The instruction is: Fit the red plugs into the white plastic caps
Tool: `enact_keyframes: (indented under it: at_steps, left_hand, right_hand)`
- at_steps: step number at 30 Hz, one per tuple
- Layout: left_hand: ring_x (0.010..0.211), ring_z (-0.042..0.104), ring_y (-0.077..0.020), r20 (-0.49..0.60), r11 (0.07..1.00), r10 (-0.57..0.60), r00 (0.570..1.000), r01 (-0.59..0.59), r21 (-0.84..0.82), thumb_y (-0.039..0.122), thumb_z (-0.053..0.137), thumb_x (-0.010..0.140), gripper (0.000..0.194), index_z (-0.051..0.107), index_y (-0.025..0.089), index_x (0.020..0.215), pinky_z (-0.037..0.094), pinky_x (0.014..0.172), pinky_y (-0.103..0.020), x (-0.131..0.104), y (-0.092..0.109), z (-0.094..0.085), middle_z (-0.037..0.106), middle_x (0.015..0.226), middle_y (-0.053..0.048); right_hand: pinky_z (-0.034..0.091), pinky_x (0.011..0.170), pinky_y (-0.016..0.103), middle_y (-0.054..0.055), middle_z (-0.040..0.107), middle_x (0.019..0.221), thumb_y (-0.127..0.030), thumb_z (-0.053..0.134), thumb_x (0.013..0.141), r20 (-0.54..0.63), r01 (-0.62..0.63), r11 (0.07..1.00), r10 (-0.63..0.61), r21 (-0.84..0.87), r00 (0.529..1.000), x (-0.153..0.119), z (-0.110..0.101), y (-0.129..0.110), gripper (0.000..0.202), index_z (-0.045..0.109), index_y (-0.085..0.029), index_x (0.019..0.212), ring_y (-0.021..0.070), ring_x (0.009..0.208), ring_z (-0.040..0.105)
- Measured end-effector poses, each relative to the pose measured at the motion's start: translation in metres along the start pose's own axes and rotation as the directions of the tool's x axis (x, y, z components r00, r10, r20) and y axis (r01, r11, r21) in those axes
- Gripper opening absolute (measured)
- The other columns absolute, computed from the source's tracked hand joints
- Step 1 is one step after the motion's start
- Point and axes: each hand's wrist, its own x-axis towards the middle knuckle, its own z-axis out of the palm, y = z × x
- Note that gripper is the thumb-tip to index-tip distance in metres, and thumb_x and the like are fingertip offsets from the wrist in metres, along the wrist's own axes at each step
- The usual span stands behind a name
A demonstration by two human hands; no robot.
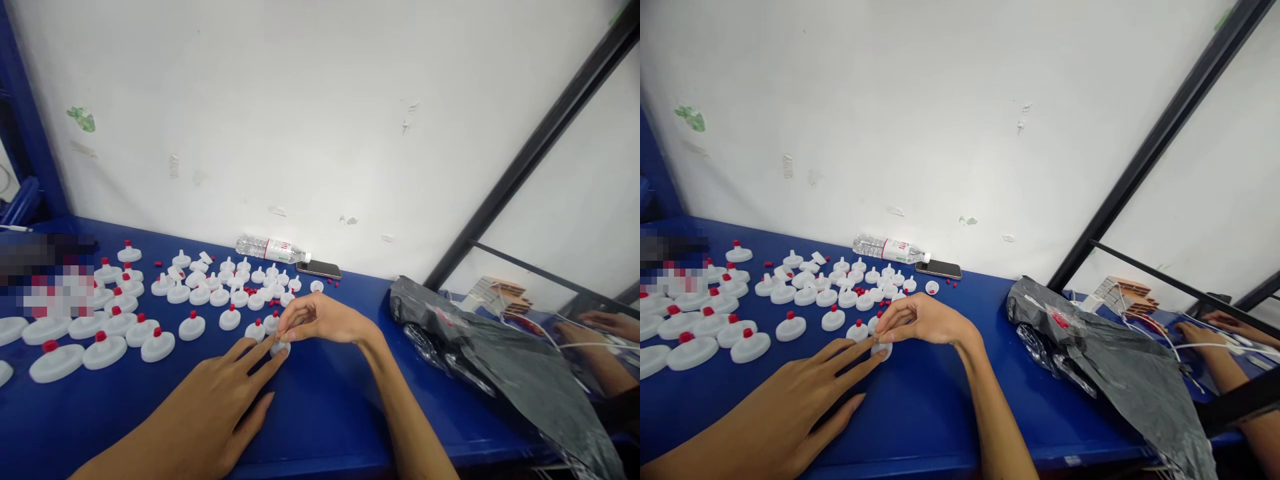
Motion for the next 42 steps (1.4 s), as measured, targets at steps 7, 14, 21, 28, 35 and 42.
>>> enact_keyframes:
  at_steps: [7,14,21,28,35,42]
  left_hand:
    - [0.127,0.068,-0.0299,-0.049,0.999,0.017,0.999,-0.015,0.045,0.031,0.048,0.104,0.052,0.049,0.031,0.156,0.066,0.086,-0.04,0.0,0.001,0.001,0.065,0.149,-0.004]
    - [0.128,0.069,-0.0269,-0.04,0.997,-0.047,0.998,0.049,0.059,0.031,0.044,0.106,0.049,0.05,0.028,0.155,0.067,0.087,-0.037,0.0,0.0,0.005,0.065,0.148,-0.007]
    - [0.123,0.071,-0.0314,-0.1,0.976,-0.142,0.985,0.156,0.154,0.034,0.039,0.106,0.048,0.064,0.016,0.142,0.07,0.084,-0.041,0.0,0.002,0.007,0.067,0.144,-0.018]
    - [0.122,0.073,-0.0295,-0.103,0.973,-0.146,0.984,0.161,0.162,0.032,0.036,0.105,0.049,0.064,0.016,0.142,0.069,0.086,-0.041,0.001,0.001,0.007,0.07,0.14,-0.016]
    - [0.109,0.078,-0.0284,-0.091,0.966,-0.224,0.97,0.233,0.114,0.032,0.032,0.105,0.049,0.063,0.023,0.142,0.069,0.075,-0.038,0.002,0.003,0.005,0.062,0.149,-0.017]
    - [0.11,0.077,-0.0305,-0.099,0.968,-0.224,0.97,0.233,0.092,0.032,0.031,0.105,0.05,0.066,0.024,0.139,0.07,0.074,-0.04,0.001,0.004,0.006,0.063,0.146,-0.019]
  right_hand:
    - [0.056,0.087,0.03,0.004,0.078,0.095,-0.041,0.089,0.077,-0.025,0.029,0.999,-0.03,-0.029,0.999,0.0,0.003,-0.002,0.028,0.078,-0.02,0.093,0.0179,0.092,0.074]
    - [0.056,0.078,0.027,0.004,0.078,0.108,-0.039,0.09,0.077,-0.101,0.064,0.984,-0.082,-0.168,0.991,-0.004,0.001,-0.012,0.031,0.078,-0.022,0.1,0.0178,0.09,0.073]
    - [0.05,0.085,0.037,0.01,0.075,0.105,-0.044,0.057,0.102,-0.707,-0.31,0.84,-0.118,-0.445,0.697,-0.018,-0.028,-0.003,0.025,0.071,-0.024,0.105,0.0251,0.098,0.07]
    - [0.048,0.071,0.032,0.005,0.075,0.08,-0.041,0.086,0.081,-0.663,-0.532,0.723,0.138,-0.44,0.736,-0.03,-0.039,0.016,0.021,0.074,-0.023,0.081,0.0234,0.08,0.072]
    - [0.059,0.076,0.032,-0.001,0.072,0.08,-0.034,0.072,0.098,-0.54,-0.53,0.699,0.241,-0.48,0.806,-0.026,-0.042,0.024,0.021,0.071,-0.015,0.089,0.0136,0.072,0.069]
    - [0.052,0.074,0.026,0.0,0.076,0.077,-0.018,0.071,0.093,-0.633,-0.39,0.769,-0.024,-0.506,0.774,-0.016,-0.043,0.032,0.008,0.074,-0.019,0.085,0.0162,0.075,0.073]
